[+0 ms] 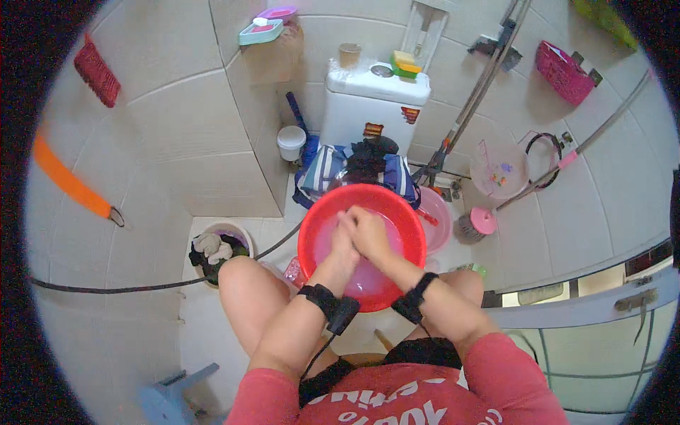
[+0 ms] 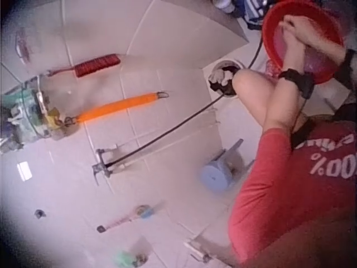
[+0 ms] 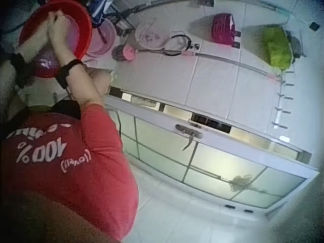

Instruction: Hand-washing a black garment in a red bucket in a bathroom.

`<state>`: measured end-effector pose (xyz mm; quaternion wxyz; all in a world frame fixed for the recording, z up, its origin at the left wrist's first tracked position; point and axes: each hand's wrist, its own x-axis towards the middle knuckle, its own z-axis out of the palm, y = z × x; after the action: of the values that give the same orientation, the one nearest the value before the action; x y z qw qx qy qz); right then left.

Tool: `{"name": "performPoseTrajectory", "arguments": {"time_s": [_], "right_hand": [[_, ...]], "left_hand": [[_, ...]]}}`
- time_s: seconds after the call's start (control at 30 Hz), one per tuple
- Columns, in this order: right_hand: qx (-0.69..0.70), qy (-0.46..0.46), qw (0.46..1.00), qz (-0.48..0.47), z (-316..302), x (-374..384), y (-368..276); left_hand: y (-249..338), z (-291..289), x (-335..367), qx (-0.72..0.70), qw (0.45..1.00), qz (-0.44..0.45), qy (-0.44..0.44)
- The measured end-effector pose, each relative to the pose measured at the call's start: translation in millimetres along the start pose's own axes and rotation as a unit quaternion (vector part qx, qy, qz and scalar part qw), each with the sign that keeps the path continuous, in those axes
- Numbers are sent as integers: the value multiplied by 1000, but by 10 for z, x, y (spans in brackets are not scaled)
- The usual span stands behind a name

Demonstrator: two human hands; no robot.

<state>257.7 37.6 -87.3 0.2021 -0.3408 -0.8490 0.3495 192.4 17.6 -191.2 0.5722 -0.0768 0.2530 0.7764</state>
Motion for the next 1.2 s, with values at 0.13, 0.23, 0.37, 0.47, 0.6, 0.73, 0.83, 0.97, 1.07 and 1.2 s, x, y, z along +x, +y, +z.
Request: {"name": "performPoseTrajectory", "arguments": {"time_s": [0.13, 0.23, 0.37, 0.47, 0.6, 0.73, 0.83, 0.97, 1.07, 1.2], "right_hand": [[-46, 157, 982, 97, 110, 123, 266], [-11, 129, 991, 35, 191, -142, -35], [-65, 42, 997, 8, 38, -41, -102], [-45, 56, 992, 99, -102, 168, 80], [73, 56, 989, 117, -85, 162, 312], [102, -1, 995, -20, -66, -133, 529], [200, -45, 976, 75, -287, -154, 635], [342, -93, 921, 164, -708, -31, 635], [487, -110, 836, 229, -717, 7, 590], [516, -69, 791, 322, -793, -34, 169]], "left_hand": [[38, 240, -167, 91, 984, -89, 125], [131, 248, -246, 125, 992, -7, 4], [68, 298, -262, 118, 990, -77, 27], [31, 355, -220, 113, 985, -123, 36], [173, 351, -168, 26, 992, -109, 56], [298, 475, -283, 83, 989, -63, 102], [252, 136, -95, 172, 978, -85, 87], [252, 336, -319, 317, 927, -141, 143], [254, 261, -273, 248, 954, -137, 99], [266, 543, -354, 95, 989, -103, -43]]}}
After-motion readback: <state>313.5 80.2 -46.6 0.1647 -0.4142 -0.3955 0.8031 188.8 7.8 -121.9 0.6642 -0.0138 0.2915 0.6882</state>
